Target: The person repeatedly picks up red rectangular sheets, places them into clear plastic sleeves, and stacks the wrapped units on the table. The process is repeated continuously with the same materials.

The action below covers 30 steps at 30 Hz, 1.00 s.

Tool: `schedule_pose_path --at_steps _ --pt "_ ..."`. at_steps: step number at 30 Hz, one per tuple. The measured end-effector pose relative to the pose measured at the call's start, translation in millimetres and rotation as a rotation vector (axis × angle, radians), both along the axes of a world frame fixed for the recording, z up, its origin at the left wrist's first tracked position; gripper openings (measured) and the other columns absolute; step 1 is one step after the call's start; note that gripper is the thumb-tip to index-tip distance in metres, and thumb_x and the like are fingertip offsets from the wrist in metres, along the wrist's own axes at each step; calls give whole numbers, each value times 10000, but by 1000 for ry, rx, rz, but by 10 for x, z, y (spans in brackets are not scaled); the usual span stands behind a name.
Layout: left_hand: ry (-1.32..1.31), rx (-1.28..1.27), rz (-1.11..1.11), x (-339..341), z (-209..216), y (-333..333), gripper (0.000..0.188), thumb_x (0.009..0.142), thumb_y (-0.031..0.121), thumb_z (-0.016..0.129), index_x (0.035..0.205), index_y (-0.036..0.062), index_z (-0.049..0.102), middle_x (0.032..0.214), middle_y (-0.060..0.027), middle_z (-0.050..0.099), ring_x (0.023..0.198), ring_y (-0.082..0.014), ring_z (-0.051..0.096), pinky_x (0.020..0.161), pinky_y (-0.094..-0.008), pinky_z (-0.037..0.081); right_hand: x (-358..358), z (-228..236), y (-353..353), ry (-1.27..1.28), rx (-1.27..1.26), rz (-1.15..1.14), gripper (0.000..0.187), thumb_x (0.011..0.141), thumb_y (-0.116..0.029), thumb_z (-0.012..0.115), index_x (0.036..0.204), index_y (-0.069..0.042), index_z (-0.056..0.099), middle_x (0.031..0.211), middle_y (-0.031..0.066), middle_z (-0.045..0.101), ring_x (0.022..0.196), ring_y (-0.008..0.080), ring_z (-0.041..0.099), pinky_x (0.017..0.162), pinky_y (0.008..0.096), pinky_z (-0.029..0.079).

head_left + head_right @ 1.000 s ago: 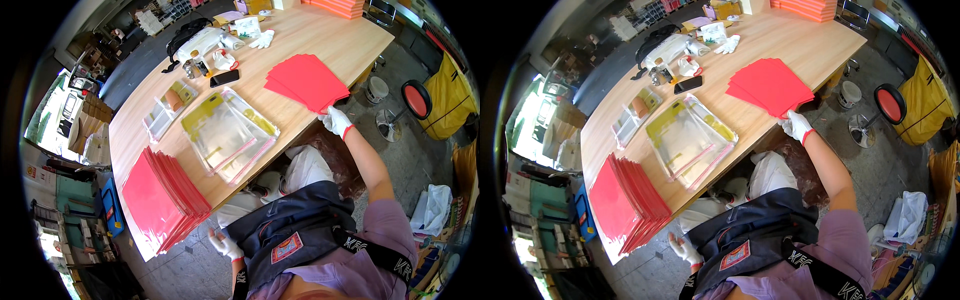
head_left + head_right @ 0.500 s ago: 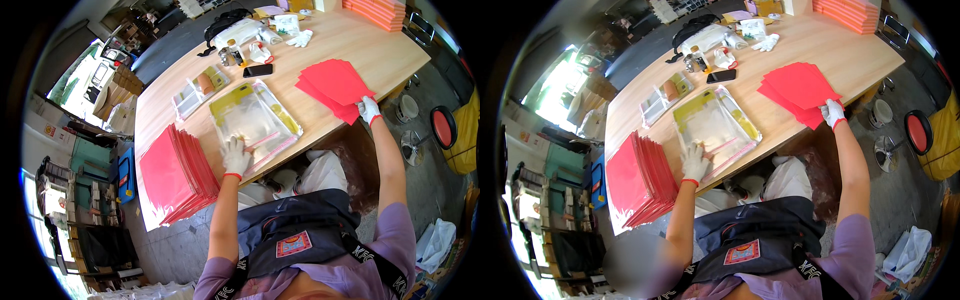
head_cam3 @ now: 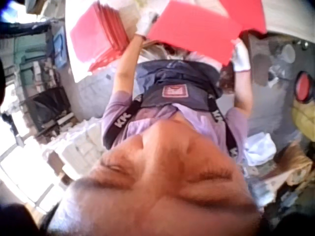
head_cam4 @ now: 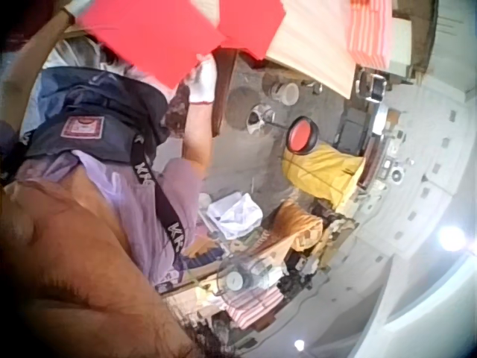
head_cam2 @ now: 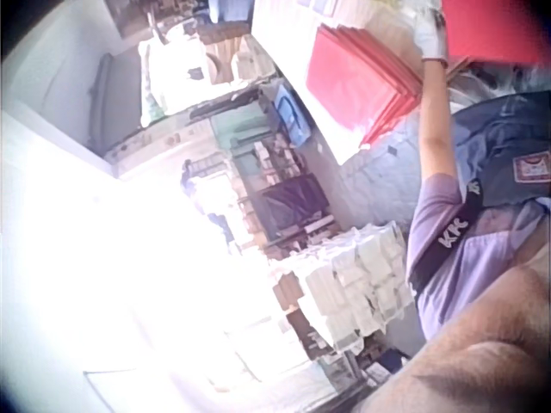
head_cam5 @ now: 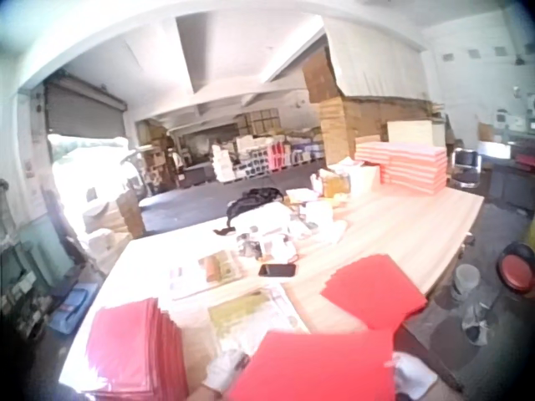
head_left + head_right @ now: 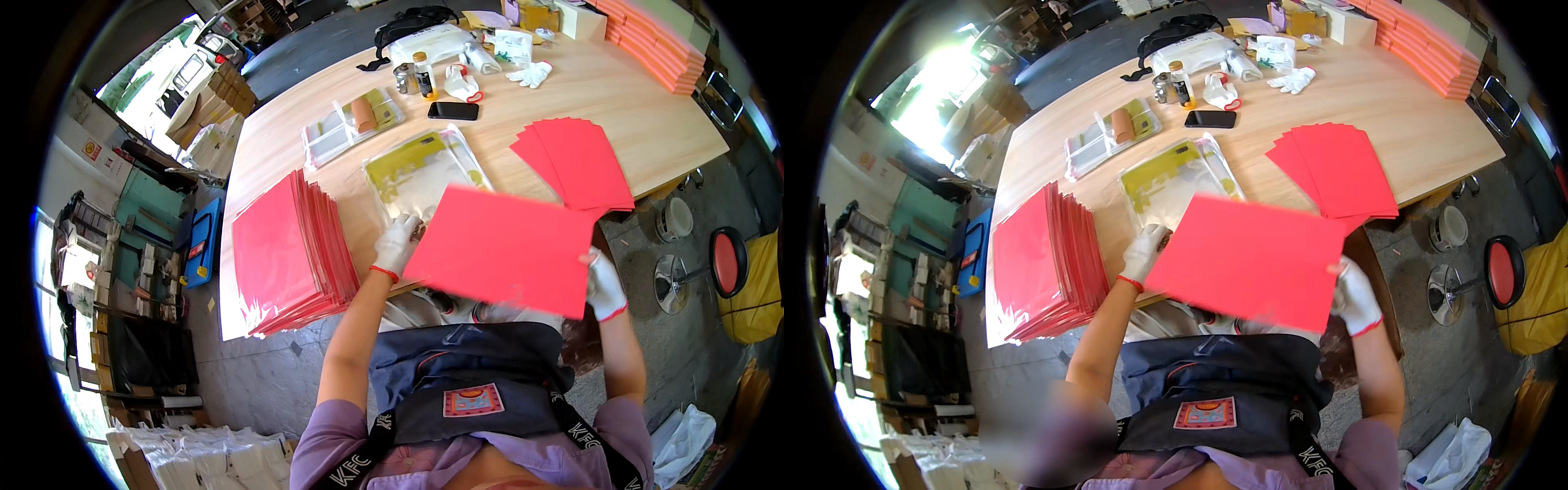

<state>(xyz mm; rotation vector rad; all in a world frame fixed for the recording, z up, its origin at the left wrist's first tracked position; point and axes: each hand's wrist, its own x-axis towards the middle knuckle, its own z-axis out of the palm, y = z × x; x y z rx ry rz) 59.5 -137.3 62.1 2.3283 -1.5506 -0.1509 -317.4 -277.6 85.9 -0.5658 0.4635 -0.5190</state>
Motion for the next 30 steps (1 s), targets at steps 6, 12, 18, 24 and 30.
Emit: schedule_pose_path --at_steps 6,12,18,24,30 --pt "79 -237 83 6 -93 200 235 727 77 567 951 145 596 1026 -30 578 988 -273 539 763 -395 479 95 -219 528 44 115 -54 282 820 -114 510 1065 26 499 689 50 572 419 93 488 347 180 366" --pt "72 -236 119 -117 148 178 184 724 -18 514 852 73 611 876 -78 606 783 -255 593 672 -328 475 138 -648 749 9 177 -324 307 791 -73 522 1083 17 498 885 101 616 597 156 618 463 215 496" --pt "253 -407 -192 54 205 227 235 778 -64 455 926 59 591 910 -104 607 705 -231 579 638 -288 461 283 -322 871 13 132 -369 296 795 -55 509 1083 10 491 870 96 606 588 156 607 490 236 504" --pt "15 -447 -71 -170 217 359 330 691 -71 472 943 111 581 896 -82 580 784 -295 583 626 -360 479 266 -362 919 7 -1 -331 276 817 -73 497 1083 -1 482 826 72 590 581 110 574 472 206 465" --pt "240 -757 76 -574 -154 443 669 655 -151 479 1270 113 447 1095 -119 575 946 -274 594 760 -307 490 385 -138 1158 77 69 -347 255 861 -136 492 1081 -8 481 691 55 561 467 110 501 400 208 376"
